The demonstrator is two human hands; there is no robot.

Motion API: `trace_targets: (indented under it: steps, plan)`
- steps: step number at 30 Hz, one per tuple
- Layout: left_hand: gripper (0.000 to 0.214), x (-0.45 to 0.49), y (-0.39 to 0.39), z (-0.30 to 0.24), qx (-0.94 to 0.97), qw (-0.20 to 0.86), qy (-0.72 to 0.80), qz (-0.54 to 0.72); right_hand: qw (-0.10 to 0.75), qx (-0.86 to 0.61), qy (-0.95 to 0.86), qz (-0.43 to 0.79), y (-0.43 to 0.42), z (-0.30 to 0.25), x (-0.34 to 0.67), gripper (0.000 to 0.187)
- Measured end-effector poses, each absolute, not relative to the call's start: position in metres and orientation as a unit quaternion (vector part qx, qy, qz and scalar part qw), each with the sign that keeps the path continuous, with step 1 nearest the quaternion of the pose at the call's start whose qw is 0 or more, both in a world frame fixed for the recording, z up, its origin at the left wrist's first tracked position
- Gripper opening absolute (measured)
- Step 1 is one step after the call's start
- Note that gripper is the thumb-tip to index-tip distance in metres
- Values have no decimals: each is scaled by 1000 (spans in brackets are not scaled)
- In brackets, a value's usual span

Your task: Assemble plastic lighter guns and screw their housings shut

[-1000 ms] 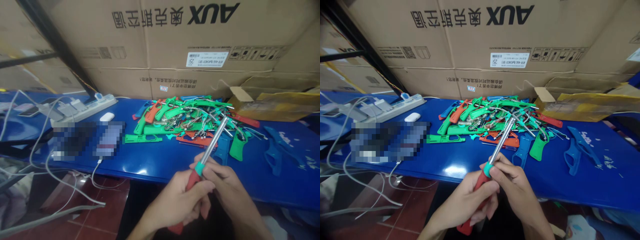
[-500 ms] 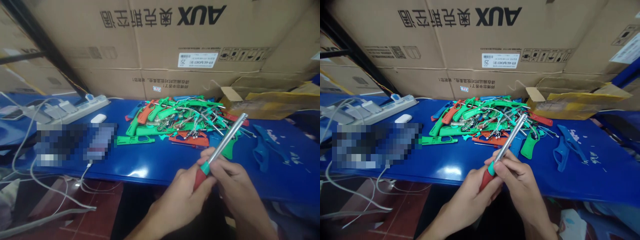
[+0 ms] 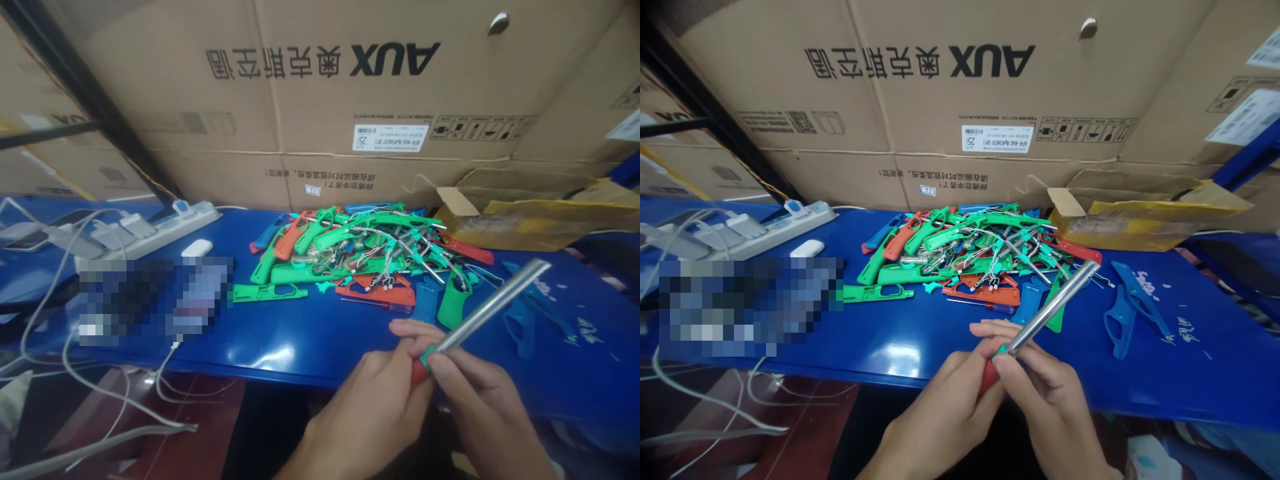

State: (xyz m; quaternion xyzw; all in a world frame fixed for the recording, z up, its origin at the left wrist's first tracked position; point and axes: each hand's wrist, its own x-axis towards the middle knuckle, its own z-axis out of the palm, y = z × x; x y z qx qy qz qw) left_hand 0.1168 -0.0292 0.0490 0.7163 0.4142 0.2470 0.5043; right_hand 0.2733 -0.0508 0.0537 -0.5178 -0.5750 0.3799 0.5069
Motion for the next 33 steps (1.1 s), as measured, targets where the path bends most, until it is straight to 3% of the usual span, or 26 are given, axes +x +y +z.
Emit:
trace_targets:
  steps: [3,5,8,12,17,20,25,29,33]
  plan:
    - [50,113,-26,59,701,536,405,240,539,-513,-545,385,-48,54,279,15]
    - [52,109,-27,60,671,583,391,236,618,-504,-486,358,-42,56,283,11]
    - [37,105,-35,48,604,686,345,214,690,-519,-408,297,-33,54,287,13]
    - [32,104,-44,26,475,767,311,300,589,-558,-440,386,-28,46,284,33]
    - [37,93,-36,26,369,860,138,324,427,-369,-519,642,-23,56,269,51]
    - [41,93,-31,25,322,901,43,289,444,-303,-496,682,-17,65,259,50]
    - [45,116,-34,9,298,872,11,387,538,-370,-393,648,-3,68,241,44]
    - [37,124,-36,7,283,856,66,428,505,-418,-393,645,0,68,226,45]
    - [29,111,-35,19,299,876,81,370,456,-457,-467,604,-10,58,227,45]
